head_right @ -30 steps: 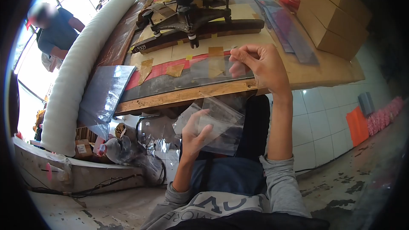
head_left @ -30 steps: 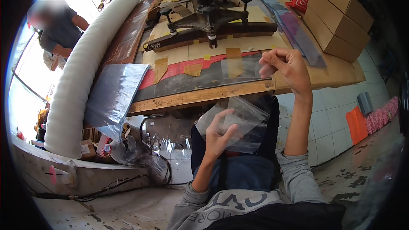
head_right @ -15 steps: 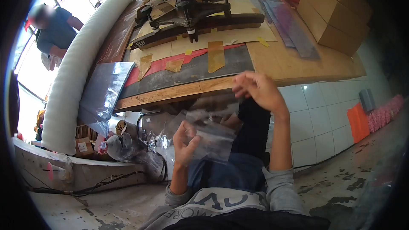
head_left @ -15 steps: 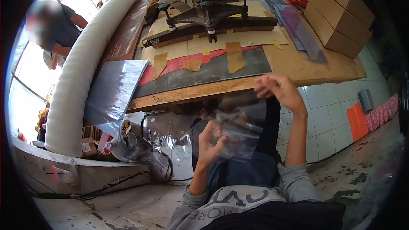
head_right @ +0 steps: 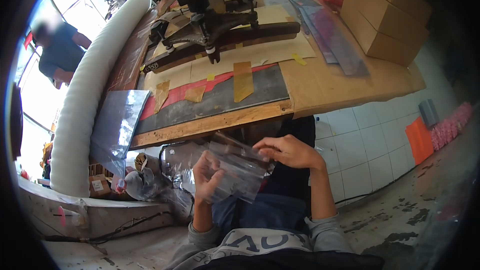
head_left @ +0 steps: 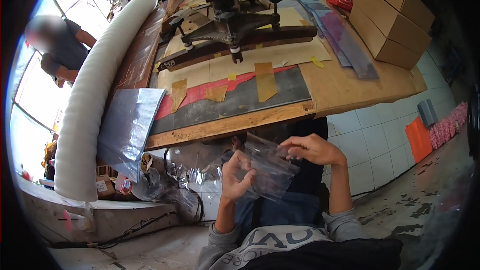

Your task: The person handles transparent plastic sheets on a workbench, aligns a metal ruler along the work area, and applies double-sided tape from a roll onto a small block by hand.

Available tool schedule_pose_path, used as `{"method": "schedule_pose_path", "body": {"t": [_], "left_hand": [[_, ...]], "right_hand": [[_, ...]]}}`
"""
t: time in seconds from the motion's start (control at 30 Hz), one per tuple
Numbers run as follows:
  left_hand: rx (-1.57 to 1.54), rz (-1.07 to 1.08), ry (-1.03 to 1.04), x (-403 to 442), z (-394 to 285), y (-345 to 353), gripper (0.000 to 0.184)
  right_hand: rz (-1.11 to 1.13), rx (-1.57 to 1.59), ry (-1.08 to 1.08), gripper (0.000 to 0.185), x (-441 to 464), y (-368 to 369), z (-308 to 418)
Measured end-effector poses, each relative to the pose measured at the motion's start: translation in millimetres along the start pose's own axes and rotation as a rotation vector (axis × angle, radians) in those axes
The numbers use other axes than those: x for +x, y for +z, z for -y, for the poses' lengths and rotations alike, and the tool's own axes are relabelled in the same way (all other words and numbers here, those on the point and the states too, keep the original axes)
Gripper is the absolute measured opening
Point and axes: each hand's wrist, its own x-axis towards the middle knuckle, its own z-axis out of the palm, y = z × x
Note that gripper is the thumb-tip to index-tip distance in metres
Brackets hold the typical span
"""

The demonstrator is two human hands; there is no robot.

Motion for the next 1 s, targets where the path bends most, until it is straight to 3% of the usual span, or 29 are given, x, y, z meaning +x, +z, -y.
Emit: {"method": "schedule_pose_path", "body": {"t": [0.03,0.13,0.17,0.27,0.3,0.43,0.5,0.57,0.67,0.7,1.0], "left_hand": [[-0.043,-0.006,-0.071,0,-1,2,0.019],[0.259,0.044,0.063,3,1,-1,0.019],[0.161,0.033,-0.125,-2,3,-3,0.018],[0.154,-0.044,-0.126,0,11,-6,0.015],[0.148,-0.178,-0.074,0,13,-3,0.014],[0.337,-0.243,0.112,10,8,-19,0.012],[0.272,-0.348,0.066,26,-10,-15,0.001],[0.293,-0.403,-0.006,38,-18,-18,0.013],[0.183,-0.41,-0.073,52,-16,-21,0.023],[0.272,-0.425,-0.079,53,-7,-25,0.027],[0.379,-0.559,-0.256,86,-25,-7,0.029]], "right_hand": [[0.008,-0.021,0.023,0.039,-3,-2,2],[-0.052,-0.016,-0.031,0.037,-9,-7,-6],[-0.084,-0.003,-0.018,0.034,-11,-10,-5],[-0.19,0.065,-0.015,0.032,-16,-18,-5],[-0.25,0.056,-0.046,0.025,-15,-23,0],[-0.621,0.179,-0.089,0.02,-10,-35,2],[-0.866,0.033,-0.09,0.015,-1,-46,3],[-1.069,-0.112,-0.091,0.011,8,-58,-3],[-1.125,-0.312,-0.083,0.008,16,-75,-12],[-1.118,-0.344,-0.059,0.009,18,-80,-16],[-1.119,-0.675,0.081,0.006,42,-92,-31]]}}
